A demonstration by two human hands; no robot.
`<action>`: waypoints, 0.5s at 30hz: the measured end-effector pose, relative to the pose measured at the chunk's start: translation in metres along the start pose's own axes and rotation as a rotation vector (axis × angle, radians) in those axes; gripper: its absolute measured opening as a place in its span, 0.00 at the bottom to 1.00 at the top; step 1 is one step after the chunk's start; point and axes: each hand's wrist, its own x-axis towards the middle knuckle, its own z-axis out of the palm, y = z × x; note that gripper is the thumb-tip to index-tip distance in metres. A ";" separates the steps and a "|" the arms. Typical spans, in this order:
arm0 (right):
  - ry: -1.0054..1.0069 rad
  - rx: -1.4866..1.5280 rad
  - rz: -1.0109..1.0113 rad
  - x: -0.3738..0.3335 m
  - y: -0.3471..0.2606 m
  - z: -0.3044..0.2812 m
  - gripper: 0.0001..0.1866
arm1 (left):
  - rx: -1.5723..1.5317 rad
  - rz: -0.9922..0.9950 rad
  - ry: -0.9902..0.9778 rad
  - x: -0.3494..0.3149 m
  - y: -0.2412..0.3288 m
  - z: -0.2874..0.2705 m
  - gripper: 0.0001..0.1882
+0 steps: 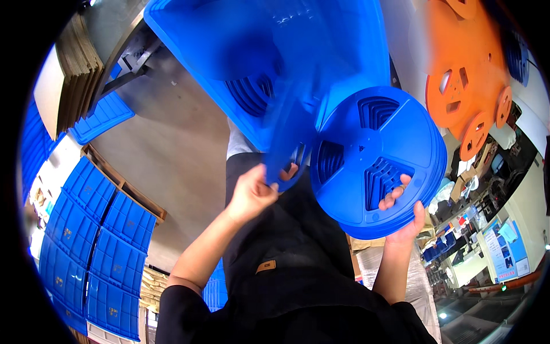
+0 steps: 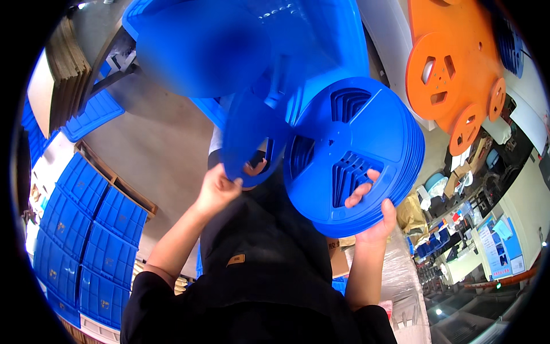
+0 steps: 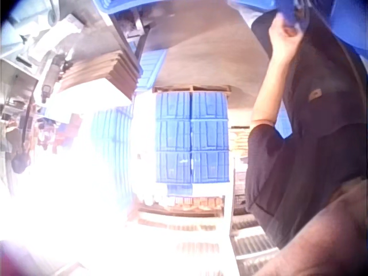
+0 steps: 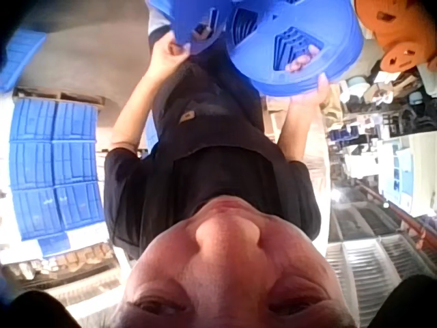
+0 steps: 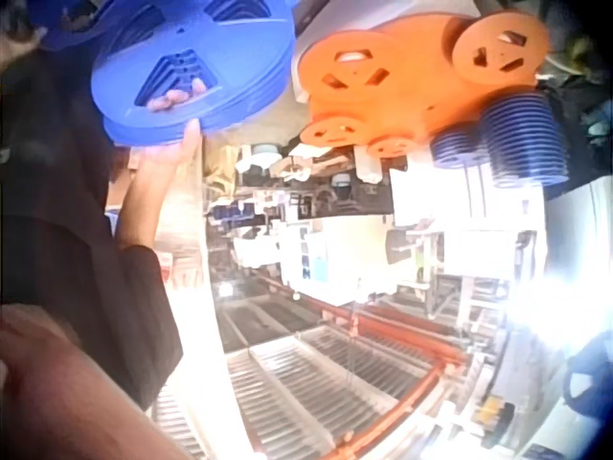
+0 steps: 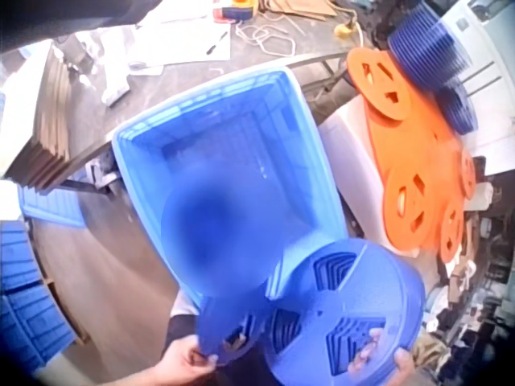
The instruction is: The person lifts and stacks blue plastic crates in a warehouse, then moves to a table to pick up blue plastic spools and place them into a blue crate. The person handles the crates and spools by hand throughout the clip.
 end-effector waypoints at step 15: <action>0.165 0.065 0.081 -0.012 0.020 -0.010 0.23 | -0.939 -0.139 0.162 0.039 -0.037 -0.050 0.18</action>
